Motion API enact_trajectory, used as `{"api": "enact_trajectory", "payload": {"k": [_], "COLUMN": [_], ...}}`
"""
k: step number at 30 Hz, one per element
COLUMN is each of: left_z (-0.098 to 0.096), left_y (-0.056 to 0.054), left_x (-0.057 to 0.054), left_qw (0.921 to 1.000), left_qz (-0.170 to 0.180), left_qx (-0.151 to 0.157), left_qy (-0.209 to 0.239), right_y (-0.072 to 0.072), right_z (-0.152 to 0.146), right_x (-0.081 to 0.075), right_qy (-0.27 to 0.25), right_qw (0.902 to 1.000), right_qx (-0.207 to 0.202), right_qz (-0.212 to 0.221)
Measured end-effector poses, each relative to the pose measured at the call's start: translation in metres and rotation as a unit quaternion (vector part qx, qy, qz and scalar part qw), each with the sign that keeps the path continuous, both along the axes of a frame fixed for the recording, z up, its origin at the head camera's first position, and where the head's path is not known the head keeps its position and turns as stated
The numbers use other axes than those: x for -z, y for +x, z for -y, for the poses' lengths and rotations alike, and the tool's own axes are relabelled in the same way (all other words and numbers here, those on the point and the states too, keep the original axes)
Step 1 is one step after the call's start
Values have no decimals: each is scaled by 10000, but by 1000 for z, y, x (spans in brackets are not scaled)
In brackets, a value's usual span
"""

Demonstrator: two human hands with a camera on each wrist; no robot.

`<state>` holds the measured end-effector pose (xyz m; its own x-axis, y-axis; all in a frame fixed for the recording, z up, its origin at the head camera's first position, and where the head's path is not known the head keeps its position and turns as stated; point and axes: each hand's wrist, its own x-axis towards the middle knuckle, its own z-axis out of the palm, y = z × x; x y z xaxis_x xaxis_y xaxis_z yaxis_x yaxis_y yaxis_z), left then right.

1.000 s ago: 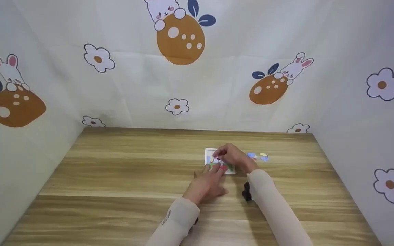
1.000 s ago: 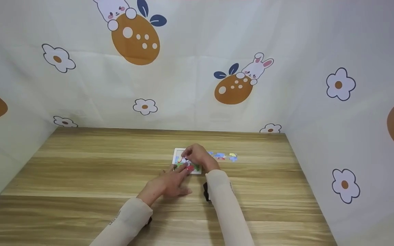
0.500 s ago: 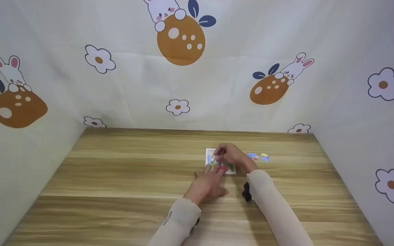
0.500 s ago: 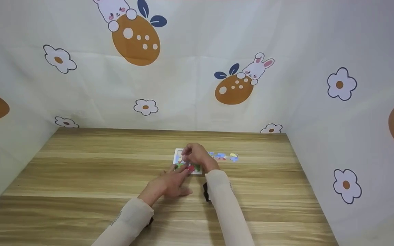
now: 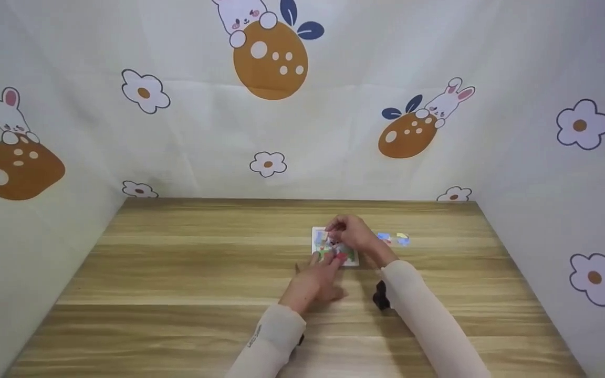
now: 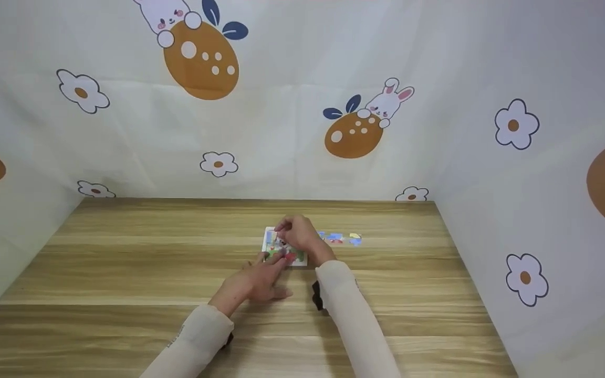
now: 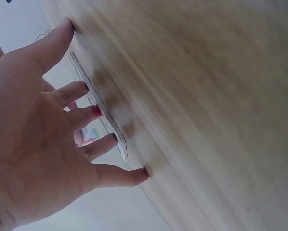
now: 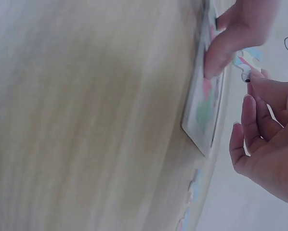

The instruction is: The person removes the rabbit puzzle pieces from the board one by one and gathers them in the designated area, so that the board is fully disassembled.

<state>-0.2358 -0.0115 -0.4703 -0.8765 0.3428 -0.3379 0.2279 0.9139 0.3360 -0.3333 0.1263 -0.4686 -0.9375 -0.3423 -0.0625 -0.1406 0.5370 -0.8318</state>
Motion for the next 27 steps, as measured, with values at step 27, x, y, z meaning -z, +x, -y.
{"api": "enact_trajectory", "payload": {"k": [27], "left_z": [-1], "left_y": [1], "left_x": [-1], "left_qw": [10000], "left_qz": [-54], "left_qx": [3], "left_qy": [-24], "right_y": [12], "right_z": [-89], "right_x": [-8], "right_qy": [563], "right_qw": [9978], "right_qx": [283], "right_qz": [-224]}}
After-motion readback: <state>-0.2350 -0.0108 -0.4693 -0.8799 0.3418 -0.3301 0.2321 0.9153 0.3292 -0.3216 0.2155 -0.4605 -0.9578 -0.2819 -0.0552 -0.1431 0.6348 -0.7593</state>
